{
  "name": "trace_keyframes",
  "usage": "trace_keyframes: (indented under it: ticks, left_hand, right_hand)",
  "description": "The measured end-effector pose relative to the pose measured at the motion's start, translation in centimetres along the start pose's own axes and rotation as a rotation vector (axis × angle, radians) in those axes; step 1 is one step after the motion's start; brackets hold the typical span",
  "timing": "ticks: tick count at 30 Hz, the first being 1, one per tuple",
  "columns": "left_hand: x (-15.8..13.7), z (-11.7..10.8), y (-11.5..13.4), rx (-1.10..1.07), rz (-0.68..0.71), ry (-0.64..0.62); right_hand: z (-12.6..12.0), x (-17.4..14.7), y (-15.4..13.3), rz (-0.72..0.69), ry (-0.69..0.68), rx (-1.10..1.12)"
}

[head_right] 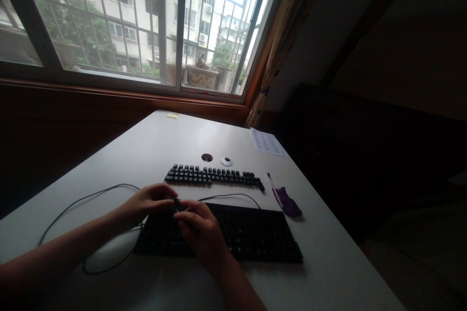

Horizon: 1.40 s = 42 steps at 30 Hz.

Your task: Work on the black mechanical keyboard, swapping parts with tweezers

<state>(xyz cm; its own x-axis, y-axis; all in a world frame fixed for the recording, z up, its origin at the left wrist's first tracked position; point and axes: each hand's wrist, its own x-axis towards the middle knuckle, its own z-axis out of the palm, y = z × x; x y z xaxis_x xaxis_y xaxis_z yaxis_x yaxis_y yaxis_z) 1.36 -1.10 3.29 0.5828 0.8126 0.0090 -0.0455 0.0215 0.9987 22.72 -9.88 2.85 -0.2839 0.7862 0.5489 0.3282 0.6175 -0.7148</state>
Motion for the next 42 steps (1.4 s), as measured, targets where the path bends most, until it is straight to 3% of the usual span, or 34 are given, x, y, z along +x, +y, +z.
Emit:
trace_keyframes:
  ticks: [10,31,42]
  left_hand:
    - [0.15,-0.52,0.41,0.05,0.058,0.114]
    - [0.14,-0.49,0.36,-0.012,0.054,0.11]
    - [0.01,-0.56,0.33,0.058,0.053,0.115]
  right_hand:
    - [-0.16,-0.04,-0.12,0.015,0.038,-0.016]
    - [-0.27,-0.07,-0.36,0.05,0.161,-0.086]
    - [-0.26,-0.06,-0.42,0.073,0.174,-0.099]
